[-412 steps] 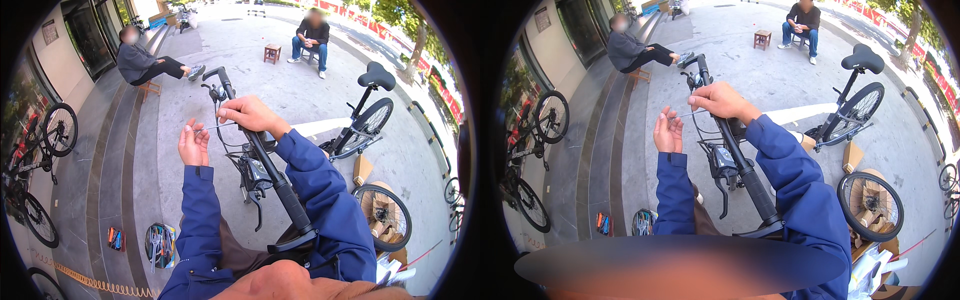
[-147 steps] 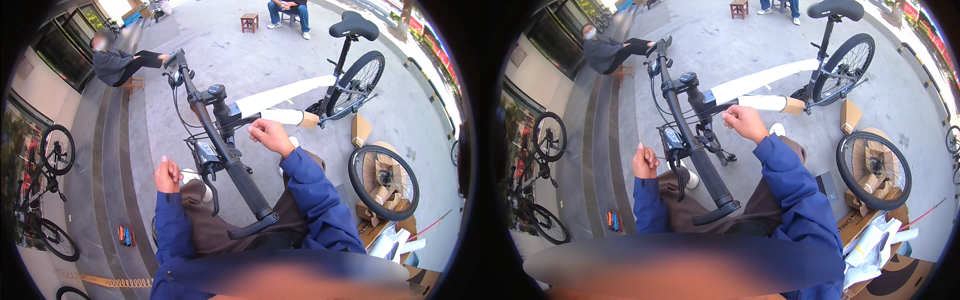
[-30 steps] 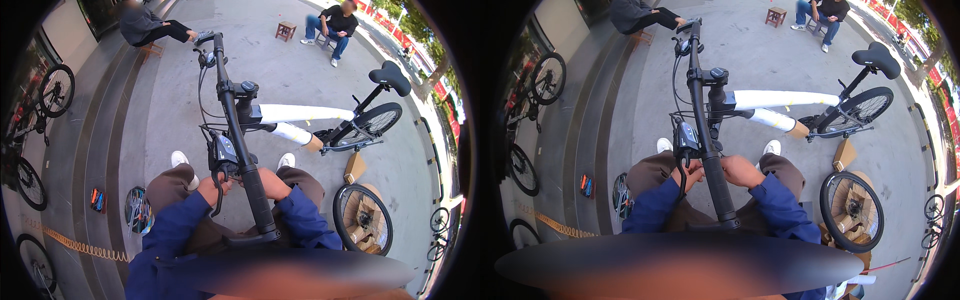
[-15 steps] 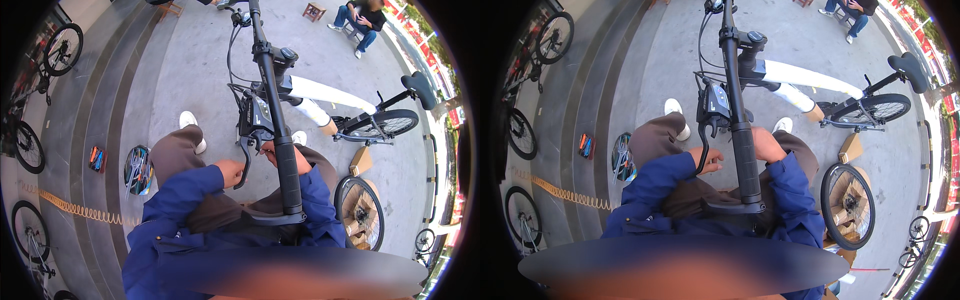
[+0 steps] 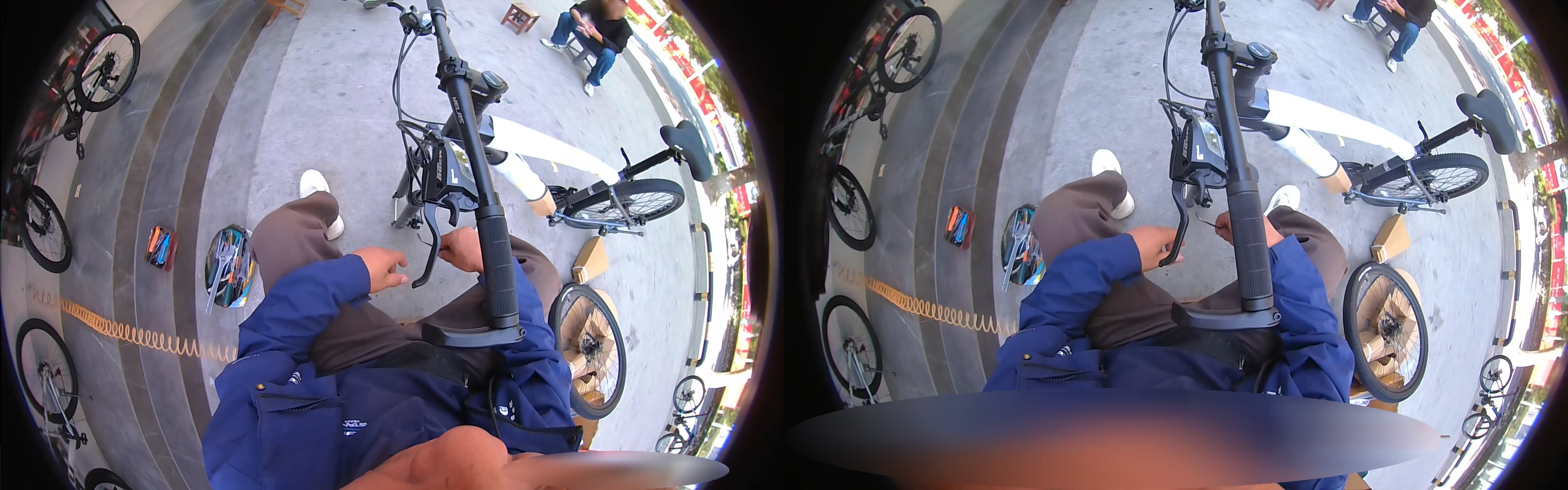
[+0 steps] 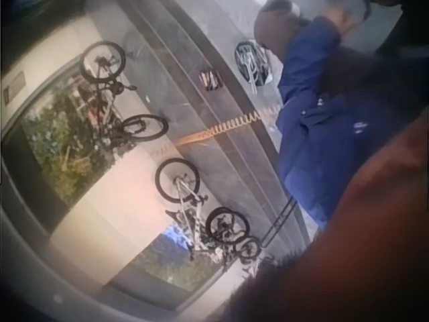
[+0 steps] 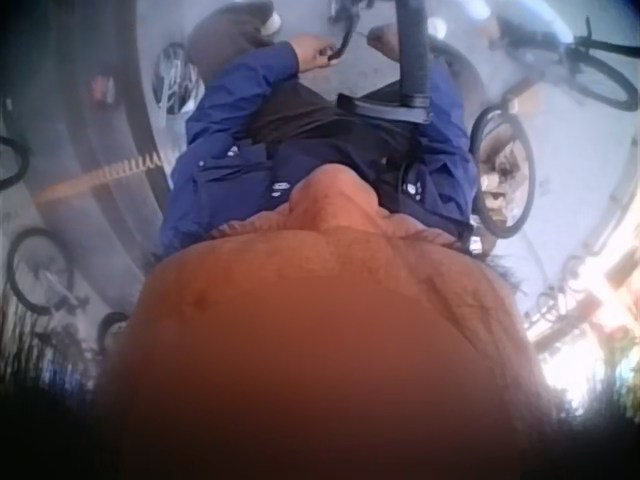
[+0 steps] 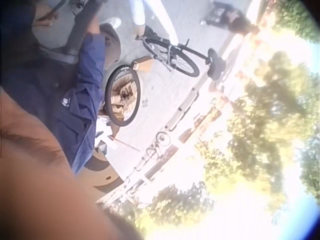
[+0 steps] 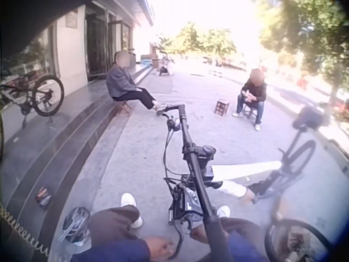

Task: The person assembles a bicycle by adjusting the handlebar and brake lever, removing protective wrapping from the frame, and installing the front wheel onto the fork. The person uses an Allen key and pliers during the process.

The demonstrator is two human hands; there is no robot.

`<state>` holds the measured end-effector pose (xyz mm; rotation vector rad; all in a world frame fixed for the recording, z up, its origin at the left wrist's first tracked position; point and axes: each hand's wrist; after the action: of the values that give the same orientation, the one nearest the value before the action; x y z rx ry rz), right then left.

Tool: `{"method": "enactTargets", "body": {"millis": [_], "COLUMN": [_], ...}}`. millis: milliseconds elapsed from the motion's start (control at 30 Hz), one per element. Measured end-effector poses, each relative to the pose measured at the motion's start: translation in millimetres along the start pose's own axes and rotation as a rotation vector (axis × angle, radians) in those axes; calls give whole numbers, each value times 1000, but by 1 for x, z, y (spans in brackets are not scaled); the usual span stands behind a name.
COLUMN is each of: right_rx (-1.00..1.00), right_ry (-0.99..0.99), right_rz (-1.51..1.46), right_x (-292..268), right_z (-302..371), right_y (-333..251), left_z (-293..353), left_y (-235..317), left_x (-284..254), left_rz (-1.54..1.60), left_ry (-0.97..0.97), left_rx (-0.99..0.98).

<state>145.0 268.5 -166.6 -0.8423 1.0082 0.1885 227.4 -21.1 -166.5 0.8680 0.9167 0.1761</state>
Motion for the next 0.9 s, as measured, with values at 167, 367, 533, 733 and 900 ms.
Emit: {"method": "enactTargets", "body": {"millis": [167,367,533,733,900], "right_rx": [120,114,177,132,412], "right_ry": [-44,177,391,592,587], "right_rz": [139,140,-14,-18,-181], "right_x": [2,-9,-48,-113,-114], "right_z": [-10,-12,12,69,79], "right_y": [-18,-15,5,24,55], "left_z": [1,0,17,109,178], "left_y": [-5,-10,5,77,161], "left_x": [-1,-2,-49,-133,-171], "left_rz": [-19,46,229,1002,1063], "left_ry": [33,137,710,898,493], "left_rx": [-16,5,133,553,1398]}}
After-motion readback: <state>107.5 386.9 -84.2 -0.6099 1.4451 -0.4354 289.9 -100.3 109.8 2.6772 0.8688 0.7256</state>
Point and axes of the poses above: each hand's wrist, its own z-axis away from the middle knuckle, its own x-axis out of the palm, y = z × x, and after that the axes turned 1 degree about z, right-handed
